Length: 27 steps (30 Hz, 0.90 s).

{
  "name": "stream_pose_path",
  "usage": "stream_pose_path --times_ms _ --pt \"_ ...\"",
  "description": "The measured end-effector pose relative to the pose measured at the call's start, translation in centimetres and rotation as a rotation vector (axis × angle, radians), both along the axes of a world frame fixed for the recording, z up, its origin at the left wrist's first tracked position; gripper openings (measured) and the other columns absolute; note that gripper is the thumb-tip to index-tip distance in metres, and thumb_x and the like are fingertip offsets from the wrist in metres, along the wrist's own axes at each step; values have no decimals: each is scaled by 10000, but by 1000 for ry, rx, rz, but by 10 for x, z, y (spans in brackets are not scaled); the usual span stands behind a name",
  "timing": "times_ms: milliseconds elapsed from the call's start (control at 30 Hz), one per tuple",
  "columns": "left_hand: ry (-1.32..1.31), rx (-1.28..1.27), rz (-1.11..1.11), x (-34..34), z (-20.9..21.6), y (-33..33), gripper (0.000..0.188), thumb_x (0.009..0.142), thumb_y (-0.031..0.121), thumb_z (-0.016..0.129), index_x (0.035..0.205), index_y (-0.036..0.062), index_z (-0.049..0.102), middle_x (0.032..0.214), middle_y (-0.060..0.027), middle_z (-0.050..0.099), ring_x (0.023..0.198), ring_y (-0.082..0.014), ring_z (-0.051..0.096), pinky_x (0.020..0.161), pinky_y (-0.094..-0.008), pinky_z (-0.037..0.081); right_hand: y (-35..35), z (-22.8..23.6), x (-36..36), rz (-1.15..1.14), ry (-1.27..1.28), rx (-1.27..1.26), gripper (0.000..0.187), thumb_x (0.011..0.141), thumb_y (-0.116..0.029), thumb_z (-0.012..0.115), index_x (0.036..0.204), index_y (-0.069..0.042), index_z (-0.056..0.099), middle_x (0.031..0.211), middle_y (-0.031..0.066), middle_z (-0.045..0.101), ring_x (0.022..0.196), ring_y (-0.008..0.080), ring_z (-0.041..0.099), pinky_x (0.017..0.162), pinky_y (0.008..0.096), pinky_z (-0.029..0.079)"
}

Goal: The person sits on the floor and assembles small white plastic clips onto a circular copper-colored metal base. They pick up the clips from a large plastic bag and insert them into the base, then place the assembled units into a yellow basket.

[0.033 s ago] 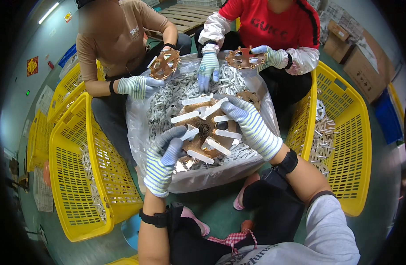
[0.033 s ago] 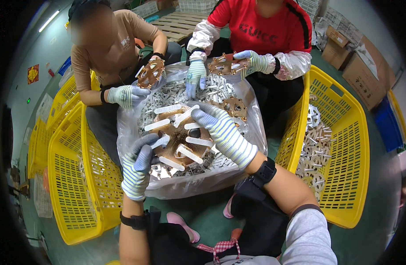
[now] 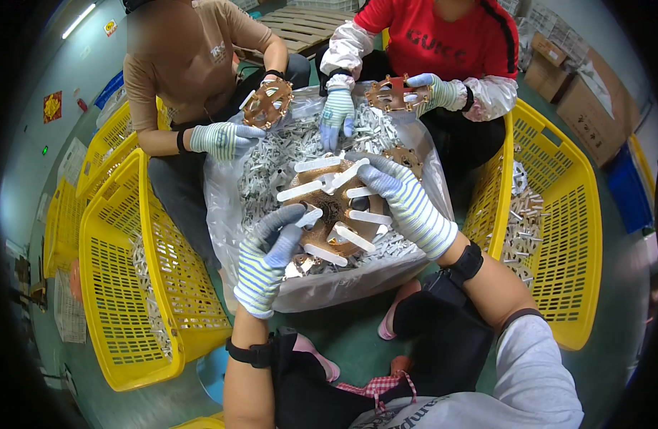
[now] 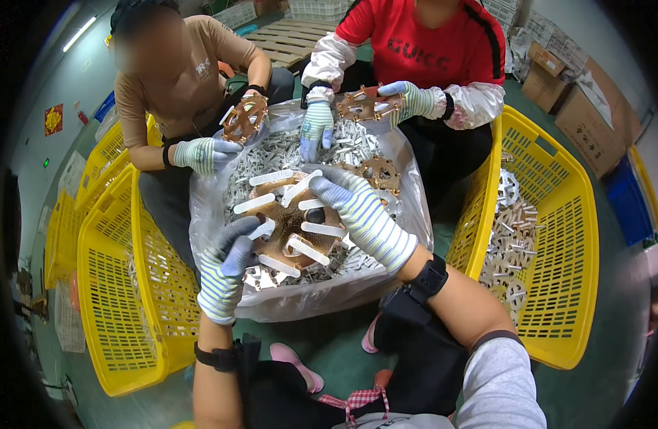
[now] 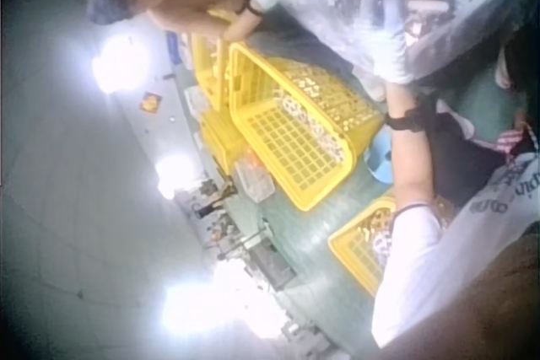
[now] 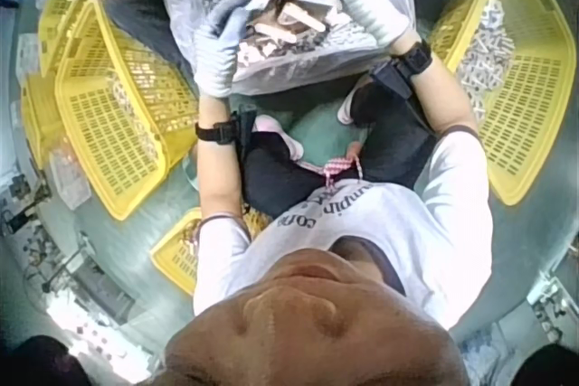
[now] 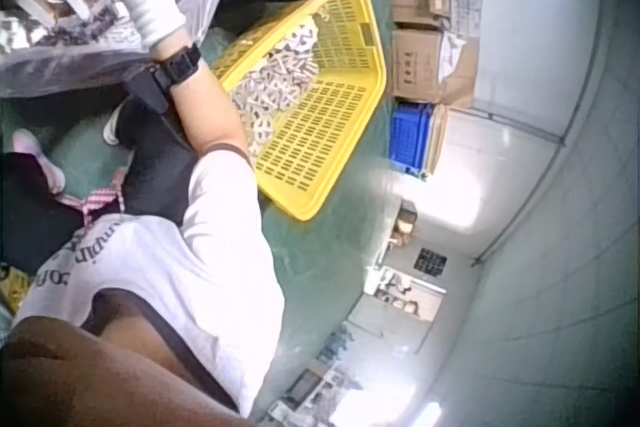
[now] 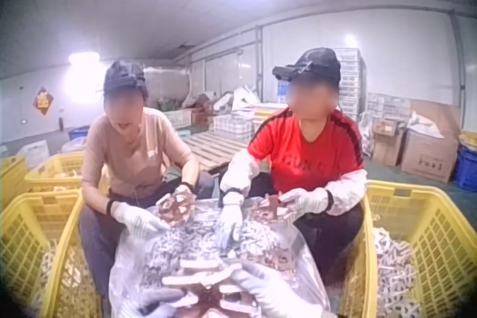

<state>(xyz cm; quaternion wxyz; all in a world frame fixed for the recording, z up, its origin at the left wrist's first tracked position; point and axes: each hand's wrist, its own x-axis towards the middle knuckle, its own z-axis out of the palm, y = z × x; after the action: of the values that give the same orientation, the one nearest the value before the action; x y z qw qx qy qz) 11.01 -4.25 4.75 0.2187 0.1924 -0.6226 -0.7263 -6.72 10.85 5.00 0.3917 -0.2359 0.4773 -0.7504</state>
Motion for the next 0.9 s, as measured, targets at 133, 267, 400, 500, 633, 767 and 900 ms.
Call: stream_pose_path --times_ms 133,267,400,500,633,767,900 --pt "-52 -126 -79 1 -3 -4 238 913 53 617 1139 -1 669 1074 -67 679 896 -96 634 749 -231 535 2 6 1 16 9 21 424 948 -307 596 1262 -25 548 1109 42 631 963 114 635 802 274 554" --pt "44 -219 -114 0 -6 -5 229 911 64 621 1125 11 682 1020 -52 683 800 -79 615 701 -222 511 1 5 1 15 9 31 423 948 -295 594 1269 -23 546 1095 41 635 941 113 645 781 260 555" --pt "-61 -285 -197 1 -5 -9 228 916 80 619 1126 27 688 978 -38 688 760 -74 607 669 -217 490 2 3 -2 17 38 36 414 953 -279 585 1272 -18 544 1076 44 643 921 113 652 773 257 556" --pt "-65 -273 -207 2 -7 -9 227 919 84 616 1129 35 689 969 -30 690 747 -70 603 658 -212 482 1 3 -2 9 42 40 407 958 -272 579 1272 -16 543 1071 47 645 918 109 653 774 256 555" --pt "-118 -216 -218 4 -3 -8 220 927 65 608 1133 44 685 1063 -39 686 858 -83 620 726 -225 504 0 3 -1 0 3 22 359 955 -267 599 1205 -11 570 1052 50 639 903 105 636 721 267 568" --pt "-94 -169 -226 5 -9 -8 218 939 87 601 1140 44 674 1090 -55 687 913 -99 626 750 -232 513 -2 0 -1 -7 19 20 356 956 -268 597 1211 -22 570 1047 41 637 888 101 638 705 260 567" --pt "103 -81 -43 2 -9 -13 192 938 122 601 1106 43 650 1082 -81 656 938 -112 615 782 -242 508 -4 -2 -1 3 15 -9 371 955 -268 598 1231 -23 562 1044 36 636 874 97 639 689 252 566"
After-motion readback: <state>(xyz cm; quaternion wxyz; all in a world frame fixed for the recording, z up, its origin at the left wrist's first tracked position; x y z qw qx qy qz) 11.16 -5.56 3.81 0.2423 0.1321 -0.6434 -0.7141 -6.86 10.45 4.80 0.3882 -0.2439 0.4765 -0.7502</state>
